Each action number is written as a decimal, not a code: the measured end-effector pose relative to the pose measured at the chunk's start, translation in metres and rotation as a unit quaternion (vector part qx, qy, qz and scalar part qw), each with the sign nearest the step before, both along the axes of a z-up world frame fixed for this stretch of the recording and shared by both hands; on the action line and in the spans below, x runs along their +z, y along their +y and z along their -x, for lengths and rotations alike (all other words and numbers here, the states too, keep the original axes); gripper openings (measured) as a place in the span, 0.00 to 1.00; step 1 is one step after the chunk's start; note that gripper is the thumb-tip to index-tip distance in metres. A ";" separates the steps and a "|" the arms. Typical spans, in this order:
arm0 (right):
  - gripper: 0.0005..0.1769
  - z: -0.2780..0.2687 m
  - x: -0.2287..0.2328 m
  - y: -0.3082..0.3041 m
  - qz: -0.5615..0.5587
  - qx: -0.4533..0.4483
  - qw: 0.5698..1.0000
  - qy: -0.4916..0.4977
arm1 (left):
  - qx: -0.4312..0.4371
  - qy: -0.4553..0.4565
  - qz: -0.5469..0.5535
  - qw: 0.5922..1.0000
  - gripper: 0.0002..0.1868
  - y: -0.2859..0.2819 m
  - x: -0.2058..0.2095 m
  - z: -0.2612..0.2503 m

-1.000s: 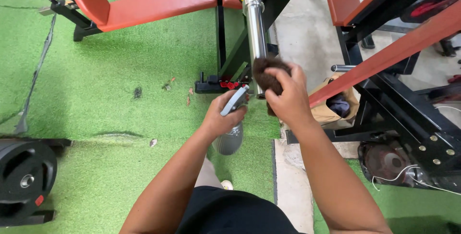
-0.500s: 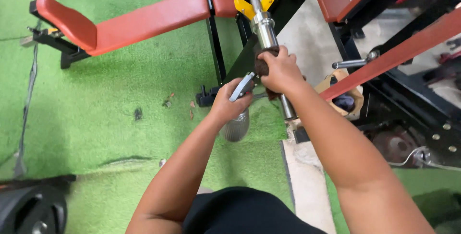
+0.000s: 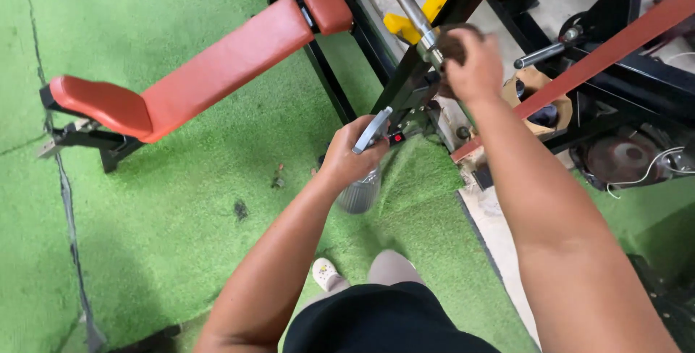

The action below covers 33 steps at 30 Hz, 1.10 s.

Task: Cleaning a barbell and gym bench with a spray bottle and cloth.

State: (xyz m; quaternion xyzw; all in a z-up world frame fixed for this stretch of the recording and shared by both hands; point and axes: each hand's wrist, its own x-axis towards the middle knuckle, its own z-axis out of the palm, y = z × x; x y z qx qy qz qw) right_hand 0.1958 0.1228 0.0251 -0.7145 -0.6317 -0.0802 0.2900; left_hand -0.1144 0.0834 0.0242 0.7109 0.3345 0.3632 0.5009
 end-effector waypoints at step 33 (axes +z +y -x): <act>0.35 0.078 0.007 0.445 0.179 -0.063 0.970 -0.153 | 0.022 0.106 -0.023 0.994 0.20 0.341 0.041 0.008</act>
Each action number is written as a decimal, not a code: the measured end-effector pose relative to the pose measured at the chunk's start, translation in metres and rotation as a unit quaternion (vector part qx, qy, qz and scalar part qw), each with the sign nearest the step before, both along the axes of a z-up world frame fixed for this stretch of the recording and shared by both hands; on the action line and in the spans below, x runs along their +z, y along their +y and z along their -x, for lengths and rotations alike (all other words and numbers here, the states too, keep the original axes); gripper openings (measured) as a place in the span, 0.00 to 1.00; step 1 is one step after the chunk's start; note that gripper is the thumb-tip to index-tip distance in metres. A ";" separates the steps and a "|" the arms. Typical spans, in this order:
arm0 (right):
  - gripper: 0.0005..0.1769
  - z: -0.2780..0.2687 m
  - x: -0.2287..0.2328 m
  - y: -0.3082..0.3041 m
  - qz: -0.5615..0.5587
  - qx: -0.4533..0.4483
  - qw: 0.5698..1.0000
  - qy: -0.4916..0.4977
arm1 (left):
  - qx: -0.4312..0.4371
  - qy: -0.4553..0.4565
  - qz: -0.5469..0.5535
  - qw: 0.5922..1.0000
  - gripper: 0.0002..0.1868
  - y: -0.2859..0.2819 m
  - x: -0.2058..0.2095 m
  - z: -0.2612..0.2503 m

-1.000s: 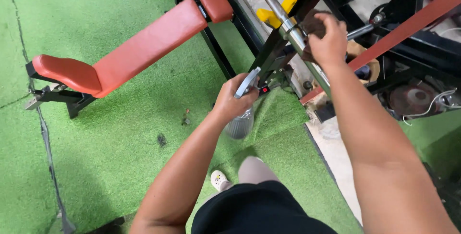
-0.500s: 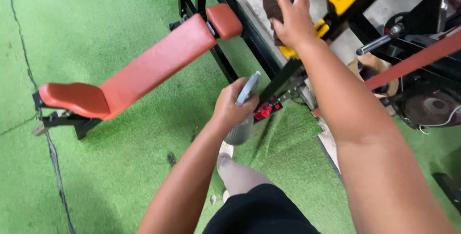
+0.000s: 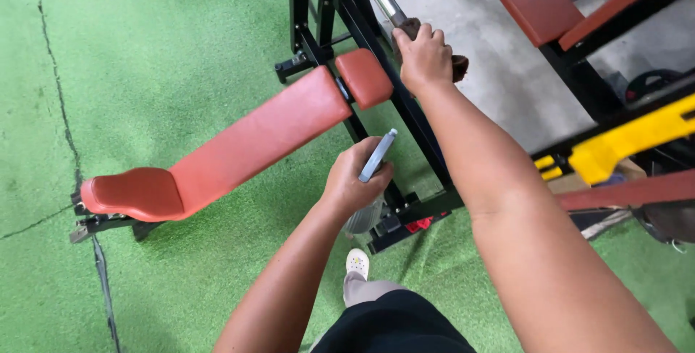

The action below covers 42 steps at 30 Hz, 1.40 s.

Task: Cleaning a barbell and gym bench with a spray bottle and cloth.

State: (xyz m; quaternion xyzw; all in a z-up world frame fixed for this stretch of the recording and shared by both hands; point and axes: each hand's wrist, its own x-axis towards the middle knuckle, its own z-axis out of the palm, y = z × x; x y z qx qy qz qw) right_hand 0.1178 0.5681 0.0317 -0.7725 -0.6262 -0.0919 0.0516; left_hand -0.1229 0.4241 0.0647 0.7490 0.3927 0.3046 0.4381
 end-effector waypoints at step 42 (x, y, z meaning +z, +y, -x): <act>0.36 0.046 0.008 0.355 -0.040 -0.064 0.997 -0.003 | -0.037 -0.080 0.097 0.991 0.20 0.459 -0.051 -0.009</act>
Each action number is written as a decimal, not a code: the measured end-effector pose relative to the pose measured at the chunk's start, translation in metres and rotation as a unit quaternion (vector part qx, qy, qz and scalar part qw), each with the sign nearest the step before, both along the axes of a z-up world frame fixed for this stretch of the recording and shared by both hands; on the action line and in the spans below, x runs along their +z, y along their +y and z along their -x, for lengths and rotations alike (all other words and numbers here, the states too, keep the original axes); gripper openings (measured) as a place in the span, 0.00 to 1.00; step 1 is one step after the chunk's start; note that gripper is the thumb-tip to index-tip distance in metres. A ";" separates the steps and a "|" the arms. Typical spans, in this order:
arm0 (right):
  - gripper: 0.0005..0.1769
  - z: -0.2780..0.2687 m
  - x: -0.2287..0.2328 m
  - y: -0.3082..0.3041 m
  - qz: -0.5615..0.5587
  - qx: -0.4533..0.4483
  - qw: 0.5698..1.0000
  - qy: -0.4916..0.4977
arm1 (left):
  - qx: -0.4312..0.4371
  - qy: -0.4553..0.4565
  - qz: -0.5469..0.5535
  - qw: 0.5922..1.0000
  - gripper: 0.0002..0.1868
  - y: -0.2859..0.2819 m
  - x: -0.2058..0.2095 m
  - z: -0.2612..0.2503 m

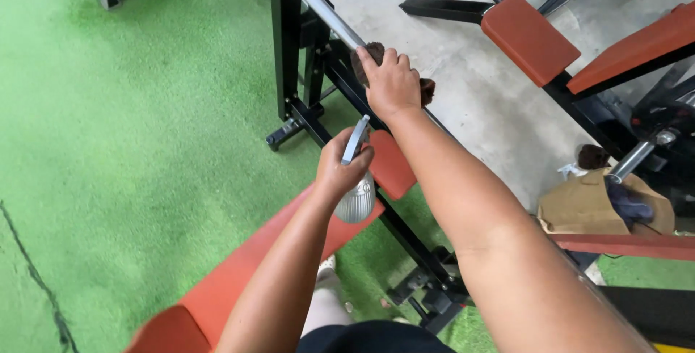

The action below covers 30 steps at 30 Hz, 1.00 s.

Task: Cleaning a barbell and gym bench with a spray bottle and cloth.

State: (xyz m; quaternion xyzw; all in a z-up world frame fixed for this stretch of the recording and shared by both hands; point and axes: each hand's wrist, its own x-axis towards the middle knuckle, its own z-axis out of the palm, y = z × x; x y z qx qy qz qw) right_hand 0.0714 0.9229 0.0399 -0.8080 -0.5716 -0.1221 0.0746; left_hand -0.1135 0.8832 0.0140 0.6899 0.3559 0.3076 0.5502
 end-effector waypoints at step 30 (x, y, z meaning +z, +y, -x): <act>0.45 0.035 0.045 -0.131 0.106 -0.171 0.980 0.003 | -0.223 -0.112 0.033 0.968 0.19 0.081 -0.017 -0.020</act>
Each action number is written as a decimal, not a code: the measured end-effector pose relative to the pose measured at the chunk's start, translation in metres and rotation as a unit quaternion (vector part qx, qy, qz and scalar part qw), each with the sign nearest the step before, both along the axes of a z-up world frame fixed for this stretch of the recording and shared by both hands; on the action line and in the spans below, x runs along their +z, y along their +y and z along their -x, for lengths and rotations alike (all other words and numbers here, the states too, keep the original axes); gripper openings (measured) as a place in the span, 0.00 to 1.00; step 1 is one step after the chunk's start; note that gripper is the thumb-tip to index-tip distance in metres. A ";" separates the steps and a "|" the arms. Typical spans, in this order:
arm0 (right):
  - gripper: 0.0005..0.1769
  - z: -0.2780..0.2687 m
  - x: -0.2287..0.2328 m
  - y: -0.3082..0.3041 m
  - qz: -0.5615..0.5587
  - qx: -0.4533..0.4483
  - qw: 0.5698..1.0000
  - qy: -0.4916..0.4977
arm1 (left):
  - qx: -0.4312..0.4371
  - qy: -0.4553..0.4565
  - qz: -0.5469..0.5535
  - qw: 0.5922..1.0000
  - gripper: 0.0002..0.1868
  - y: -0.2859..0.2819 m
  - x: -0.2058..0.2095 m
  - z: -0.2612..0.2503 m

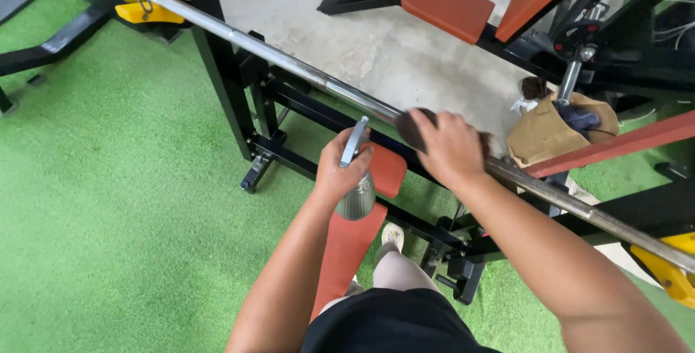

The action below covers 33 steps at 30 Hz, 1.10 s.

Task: Cleaning a barbell and gym bench with a spray bottle and cloth.

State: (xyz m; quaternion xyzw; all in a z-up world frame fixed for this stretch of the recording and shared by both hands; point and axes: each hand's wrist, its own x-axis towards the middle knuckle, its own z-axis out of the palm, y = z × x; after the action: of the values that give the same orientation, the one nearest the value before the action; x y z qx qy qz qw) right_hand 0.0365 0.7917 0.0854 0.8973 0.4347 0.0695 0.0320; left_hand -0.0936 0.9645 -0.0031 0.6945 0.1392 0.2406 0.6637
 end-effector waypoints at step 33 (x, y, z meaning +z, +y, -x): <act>0.49 -0.016 0.001 -0.019 -0.004 0.067 0.996 0.055 | 0.028 0.023 0.017 0.999 0.23 -0.031 -0.015 -0.024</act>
State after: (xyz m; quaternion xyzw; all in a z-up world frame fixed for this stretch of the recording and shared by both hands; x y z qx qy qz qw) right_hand 0.0521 0.7729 0.0860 0.8688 0.4945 0.0237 0.0003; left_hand -0.0697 0.9332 -0.0180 0.6845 0.1781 0.2409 0.6646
